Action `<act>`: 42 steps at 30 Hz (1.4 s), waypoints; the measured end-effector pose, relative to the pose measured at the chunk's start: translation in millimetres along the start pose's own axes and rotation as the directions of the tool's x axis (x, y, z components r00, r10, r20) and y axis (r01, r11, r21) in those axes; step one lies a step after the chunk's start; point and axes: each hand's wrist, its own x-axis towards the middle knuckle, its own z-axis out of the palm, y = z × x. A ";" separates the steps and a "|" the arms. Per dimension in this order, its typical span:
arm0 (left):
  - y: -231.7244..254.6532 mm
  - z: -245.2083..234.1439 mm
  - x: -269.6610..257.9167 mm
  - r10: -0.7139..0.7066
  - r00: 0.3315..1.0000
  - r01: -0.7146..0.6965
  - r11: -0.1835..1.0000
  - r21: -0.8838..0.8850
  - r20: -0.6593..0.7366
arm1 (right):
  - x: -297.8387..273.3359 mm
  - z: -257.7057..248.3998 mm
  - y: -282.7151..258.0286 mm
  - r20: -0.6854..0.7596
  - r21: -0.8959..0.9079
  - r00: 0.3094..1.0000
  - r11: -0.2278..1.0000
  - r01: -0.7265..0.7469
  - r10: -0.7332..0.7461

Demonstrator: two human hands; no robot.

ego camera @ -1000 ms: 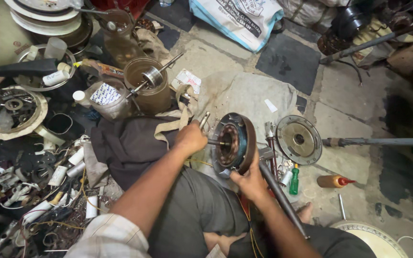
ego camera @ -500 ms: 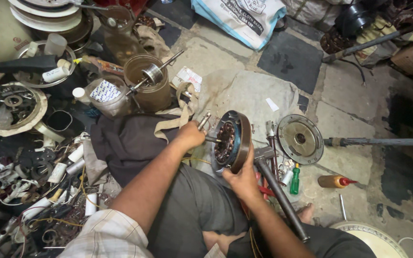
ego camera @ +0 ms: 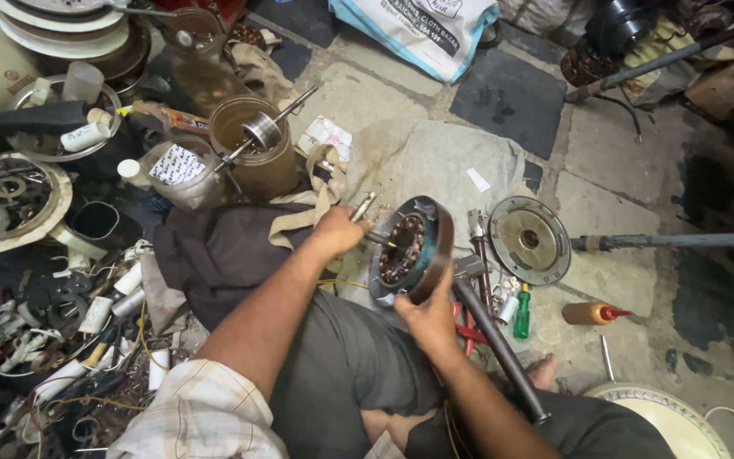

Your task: The person disassembles a circular electric motor component, using a hammer to separate parts and a screwdriver to pry them apart. They apply a liquid from a bottle to the component and use a metal rod to adjust internal parts before reassembling the unit.

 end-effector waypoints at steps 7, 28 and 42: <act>-11.6 5.8 14.6 0.316 0.908 -0.319 0.947 0.035 -0.274 | 7.5 -36.8 4.9 -0.134 0.277 0.889 0.878 -0.391 0.438; 92.5 78.6 -24.9 0.124 0.946 -0.298 0.690 -0.660 -0.298 | 16.0 -58.8 -33.1 0.221 0.485 0.886 0.742 -0.462 0.408; 71.8 96.2 6.3 0.444 0.791 -0.589 0.737 -0.331 -0.420 | 32.9 -120.8 43.8 -0.062 -0.661 0.943 0.722 0.206 -0.326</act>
